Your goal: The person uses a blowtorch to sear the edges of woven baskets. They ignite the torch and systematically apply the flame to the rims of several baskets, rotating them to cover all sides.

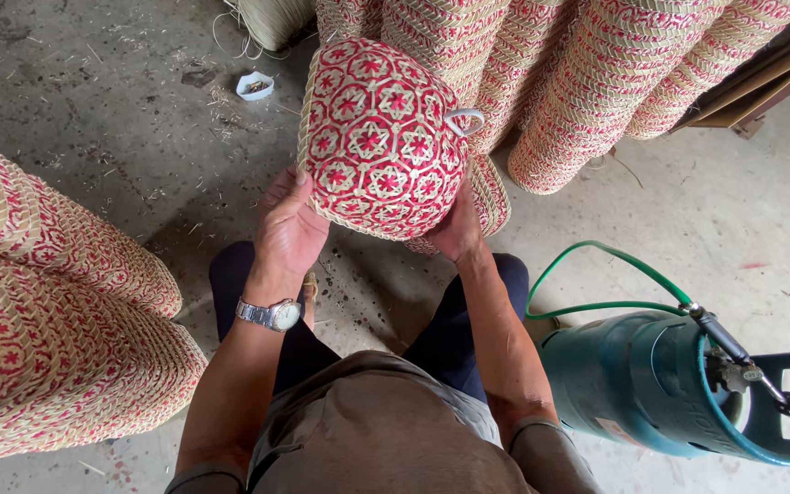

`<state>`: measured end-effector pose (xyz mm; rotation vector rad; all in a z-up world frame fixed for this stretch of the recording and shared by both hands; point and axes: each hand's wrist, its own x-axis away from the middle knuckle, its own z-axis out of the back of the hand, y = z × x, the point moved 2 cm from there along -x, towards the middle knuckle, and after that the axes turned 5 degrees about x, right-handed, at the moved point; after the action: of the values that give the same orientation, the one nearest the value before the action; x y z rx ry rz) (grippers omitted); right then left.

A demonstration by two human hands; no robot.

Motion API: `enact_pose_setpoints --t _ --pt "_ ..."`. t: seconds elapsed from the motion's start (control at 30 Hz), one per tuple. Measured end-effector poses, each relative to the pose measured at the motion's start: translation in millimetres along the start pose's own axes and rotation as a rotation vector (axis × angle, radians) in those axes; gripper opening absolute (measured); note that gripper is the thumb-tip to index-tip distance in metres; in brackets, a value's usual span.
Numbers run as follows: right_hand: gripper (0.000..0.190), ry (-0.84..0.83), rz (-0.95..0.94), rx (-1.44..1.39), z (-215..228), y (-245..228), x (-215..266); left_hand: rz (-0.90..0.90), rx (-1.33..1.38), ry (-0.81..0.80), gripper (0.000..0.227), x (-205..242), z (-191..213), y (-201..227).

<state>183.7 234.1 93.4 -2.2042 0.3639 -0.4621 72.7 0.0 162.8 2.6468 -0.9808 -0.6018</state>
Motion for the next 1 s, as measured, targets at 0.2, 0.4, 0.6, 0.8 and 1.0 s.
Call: enact_pose_setpoints --t 0.2,0.4,0.6,0.8,1.0 --pt "0.091 -0.157 -0.064 0.062 21 27 -3 -0.149 -0.214 -0.004 0.019 2 1 0" --pt "0.078 -0.248 -0.121 0.196 21 49 -20 -0.362 -0.316 -0.011 0.028 3 10 20" --pt "0.090 -0.299 0.032 0.287 -80 21 -32 -0.494 -0.230 -0.090 0.034 39 -18 94" --pt "0.084 -0.907 0.341 0.318 -227 11 -3 -0.702 -0.415 -0.170 0.056 127 -85 183" --pt "0.078 -0.977 0.340 0.396 -368 53 33 -0.950 -0.969 0.316 0.059 219 -103 289"
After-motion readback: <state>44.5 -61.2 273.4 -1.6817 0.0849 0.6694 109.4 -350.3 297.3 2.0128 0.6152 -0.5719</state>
